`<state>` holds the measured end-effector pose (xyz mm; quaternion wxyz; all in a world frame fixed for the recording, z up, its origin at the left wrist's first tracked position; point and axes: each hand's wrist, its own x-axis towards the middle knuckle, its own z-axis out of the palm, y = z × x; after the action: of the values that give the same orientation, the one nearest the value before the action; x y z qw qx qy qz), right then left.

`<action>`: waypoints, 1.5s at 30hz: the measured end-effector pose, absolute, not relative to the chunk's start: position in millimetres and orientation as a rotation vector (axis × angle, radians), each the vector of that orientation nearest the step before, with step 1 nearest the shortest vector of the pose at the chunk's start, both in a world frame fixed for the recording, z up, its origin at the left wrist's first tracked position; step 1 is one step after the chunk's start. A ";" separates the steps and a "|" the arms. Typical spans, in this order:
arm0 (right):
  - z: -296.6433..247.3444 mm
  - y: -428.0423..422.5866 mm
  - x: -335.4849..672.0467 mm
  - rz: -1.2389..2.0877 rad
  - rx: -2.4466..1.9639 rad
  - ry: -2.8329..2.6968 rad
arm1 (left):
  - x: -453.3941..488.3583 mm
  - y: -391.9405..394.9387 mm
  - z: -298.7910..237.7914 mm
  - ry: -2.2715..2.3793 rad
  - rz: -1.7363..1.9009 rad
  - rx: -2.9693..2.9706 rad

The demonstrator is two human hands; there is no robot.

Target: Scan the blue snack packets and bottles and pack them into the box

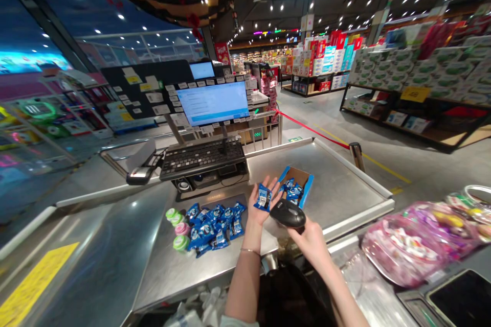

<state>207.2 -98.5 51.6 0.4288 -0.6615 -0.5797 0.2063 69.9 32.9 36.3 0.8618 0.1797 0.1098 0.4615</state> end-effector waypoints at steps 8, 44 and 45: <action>52.8 -100.5 205.9 0.508 -1.671 -1.494 | 70.3 30.0 42.4 0.339 1.008 0.531; 52.2 -87.7 193.3 0.586 -1.441 -0.800 | 46.4 17.9 24.6 1.112 1.356 1.499; 54.4 -87.2 198.3 0.569 -1.442 -0.755 | 63.9 18.2 25.4 1.007 1.288 1.517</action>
<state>198.3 -87.2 54.4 0.6507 -0.6349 -0.3326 0.2507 63.9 18.2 25.4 0.4402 0.6108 0.4054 0.5185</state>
